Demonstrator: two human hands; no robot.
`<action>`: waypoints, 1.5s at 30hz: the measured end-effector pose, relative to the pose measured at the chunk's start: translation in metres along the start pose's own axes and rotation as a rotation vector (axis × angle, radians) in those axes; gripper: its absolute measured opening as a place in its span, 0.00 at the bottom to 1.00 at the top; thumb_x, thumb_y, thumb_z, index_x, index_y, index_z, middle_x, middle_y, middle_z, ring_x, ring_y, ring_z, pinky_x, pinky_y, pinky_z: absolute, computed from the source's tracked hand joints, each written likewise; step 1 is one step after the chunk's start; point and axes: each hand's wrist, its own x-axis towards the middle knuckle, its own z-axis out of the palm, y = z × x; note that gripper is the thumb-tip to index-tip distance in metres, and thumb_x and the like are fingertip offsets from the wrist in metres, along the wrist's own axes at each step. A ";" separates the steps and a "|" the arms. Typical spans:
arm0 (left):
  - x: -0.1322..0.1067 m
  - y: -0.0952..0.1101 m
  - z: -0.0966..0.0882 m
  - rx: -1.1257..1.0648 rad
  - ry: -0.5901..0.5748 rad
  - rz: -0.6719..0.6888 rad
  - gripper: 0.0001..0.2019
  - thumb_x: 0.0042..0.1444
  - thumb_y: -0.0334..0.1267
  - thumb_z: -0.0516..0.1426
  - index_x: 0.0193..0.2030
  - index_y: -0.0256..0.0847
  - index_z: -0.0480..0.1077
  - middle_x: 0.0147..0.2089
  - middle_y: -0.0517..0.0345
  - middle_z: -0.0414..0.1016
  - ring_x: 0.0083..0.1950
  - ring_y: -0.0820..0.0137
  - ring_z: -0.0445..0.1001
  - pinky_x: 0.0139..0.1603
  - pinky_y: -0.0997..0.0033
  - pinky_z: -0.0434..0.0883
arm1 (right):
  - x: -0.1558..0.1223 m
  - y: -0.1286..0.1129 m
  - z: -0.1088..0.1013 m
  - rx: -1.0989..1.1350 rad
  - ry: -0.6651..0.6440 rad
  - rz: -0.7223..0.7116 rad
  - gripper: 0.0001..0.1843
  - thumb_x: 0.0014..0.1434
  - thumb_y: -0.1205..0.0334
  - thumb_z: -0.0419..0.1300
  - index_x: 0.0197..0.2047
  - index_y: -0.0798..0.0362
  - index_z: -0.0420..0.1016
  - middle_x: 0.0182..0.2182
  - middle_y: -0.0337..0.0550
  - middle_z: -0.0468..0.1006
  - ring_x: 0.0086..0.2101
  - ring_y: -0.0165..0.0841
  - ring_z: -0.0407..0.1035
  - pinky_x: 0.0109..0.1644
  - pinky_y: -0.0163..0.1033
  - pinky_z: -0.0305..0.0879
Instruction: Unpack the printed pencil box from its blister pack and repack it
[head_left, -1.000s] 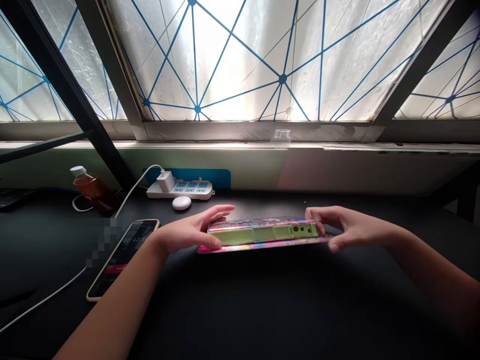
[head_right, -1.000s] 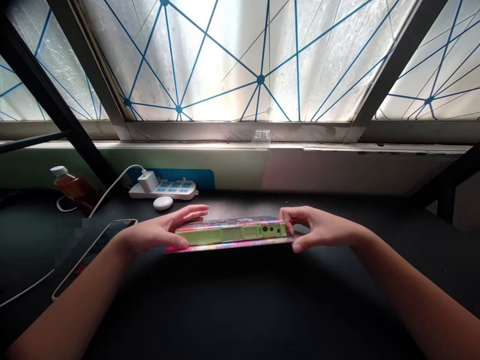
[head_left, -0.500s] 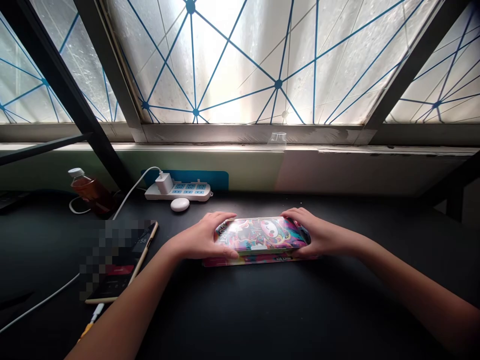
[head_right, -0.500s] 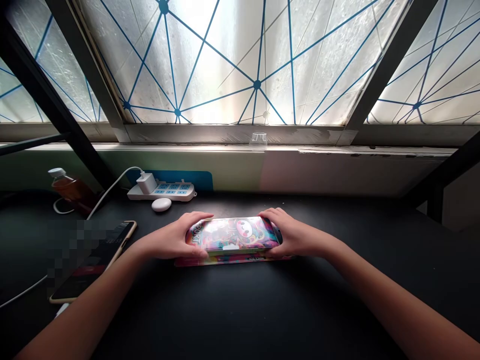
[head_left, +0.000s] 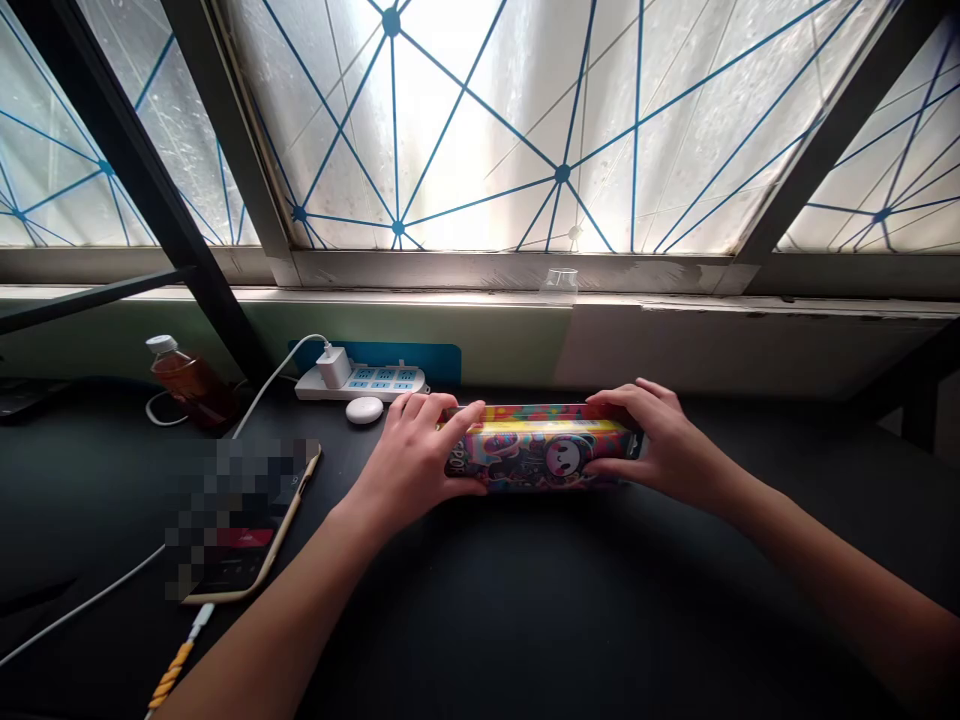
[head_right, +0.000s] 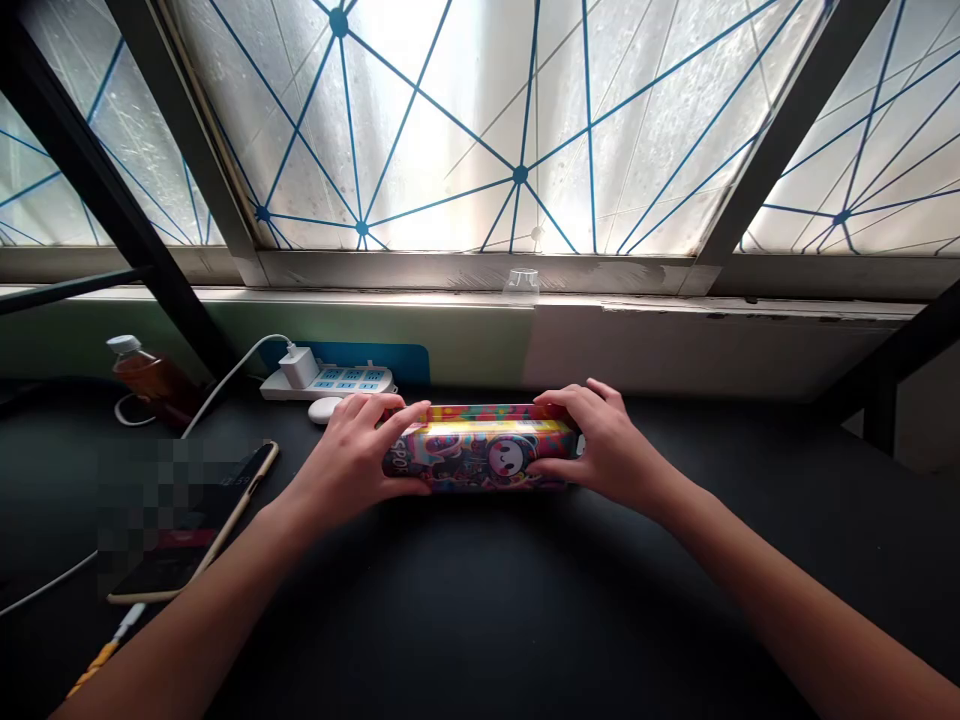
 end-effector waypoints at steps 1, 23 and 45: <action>0.000 0.002 0.000 0.037 0.013 0.009 0.41 0.52 0.49 0.71 0.70 0.50 0.60 0.56 0.48 0.73 0.57 0.51 0.69 0.67 0.45 0.55 | 0.000 -0.003 -0.001 -0.065 0.022 -0.050 0.31 0.54 0.41 0.67 0.57 0.43 0.69 0.48 0.46 0.80 0.49 0.49 0.74 0.70 0.64 0.44; -0.008 0.020 0.015 -0.114 -0.419 -0.079 0.49 0.50 0.61 0.64 0.75 0.44 0.52 0.73 0.34 0.56 0.74 0.39 0.53 0.70 0.28 0.46 | -0.019 -0.064 0.048 -0.165 -0.226 -0.414 0.47 0.62 0.38 0.61 0.74 0.52 0.53 0.70 0.59 0.60 0.68 0.56 0.56 0.65 0.64 0.61; -0.001 0.020 0.021 -0.078 -0.514 -0.045 0.50 0.54 0.65 0.59 0.77 0.48 0.46 0.78 0.42 0.50 0.77 0.45 0.48 0.71 0.25 0.42 | -0.019 -0.086 0.040 -0.215 -0.158 -0.346 0.44 0.59 0.33 0.61 0.64 0.62 0.69 0.62 0.64 0.72 0.62 0.60 0.65 0.64 0.65 0.63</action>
